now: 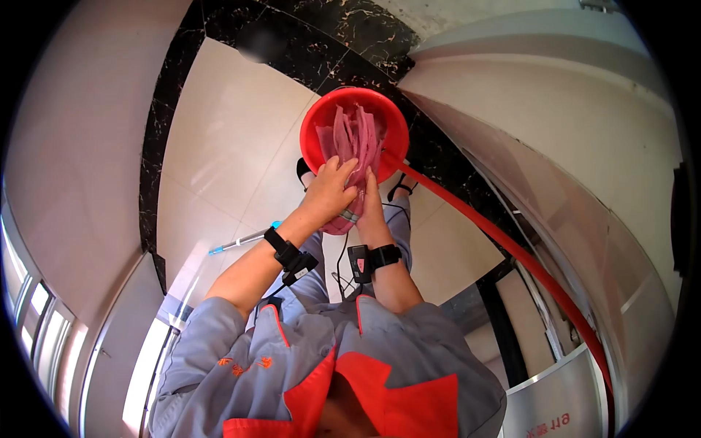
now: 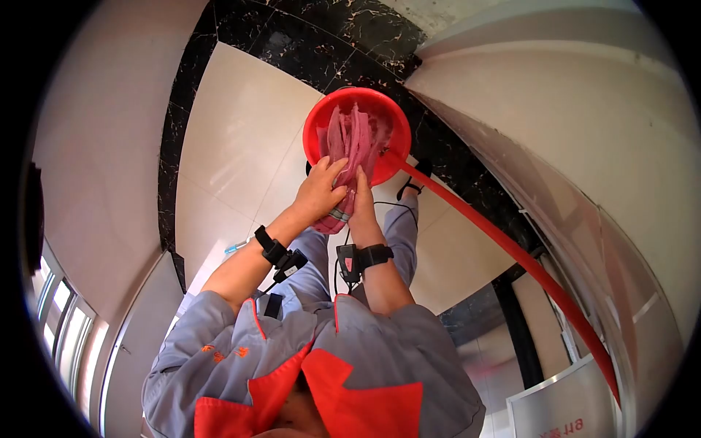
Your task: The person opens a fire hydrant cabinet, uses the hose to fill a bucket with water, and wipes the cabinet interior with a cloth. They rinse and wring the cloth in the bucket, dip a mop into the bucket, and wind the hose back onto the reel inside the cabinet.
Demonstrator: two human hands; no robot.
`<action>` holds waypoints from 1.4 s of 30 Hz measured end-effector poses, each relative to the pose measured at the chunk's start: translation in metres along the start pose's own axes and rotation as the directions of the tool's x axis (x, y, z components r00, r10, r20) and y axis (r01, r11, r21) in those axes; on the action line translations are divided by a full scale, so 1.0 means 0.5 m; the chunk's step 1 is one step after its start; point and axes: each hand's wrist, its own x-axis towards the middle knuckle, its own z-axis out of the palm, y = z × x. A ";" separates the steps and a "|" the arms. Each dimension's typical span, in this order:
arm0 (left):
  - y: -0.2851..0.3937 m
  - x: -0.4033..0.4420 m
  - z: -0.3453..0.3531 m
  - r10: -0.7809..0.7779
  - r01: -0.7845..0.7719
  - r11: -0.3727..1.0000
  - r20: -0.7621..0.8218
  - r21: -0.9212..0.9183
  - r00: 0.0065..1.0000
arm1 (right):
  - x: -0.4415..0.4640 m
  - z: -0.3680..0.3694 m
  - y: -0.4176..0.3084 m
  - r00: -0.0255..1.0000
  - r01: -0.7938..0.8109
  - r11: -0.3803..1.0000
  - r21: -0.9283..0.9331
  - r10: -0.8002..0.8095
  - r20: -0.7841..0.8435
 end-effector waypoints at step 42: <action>-0.022 0.061 -0.008 -0.091 0.104 0.991 0.148 -0.082 0.985 | 0.052 -0.112 0.039 0.985 -0.064 0.914 -0.401 0.123 0.122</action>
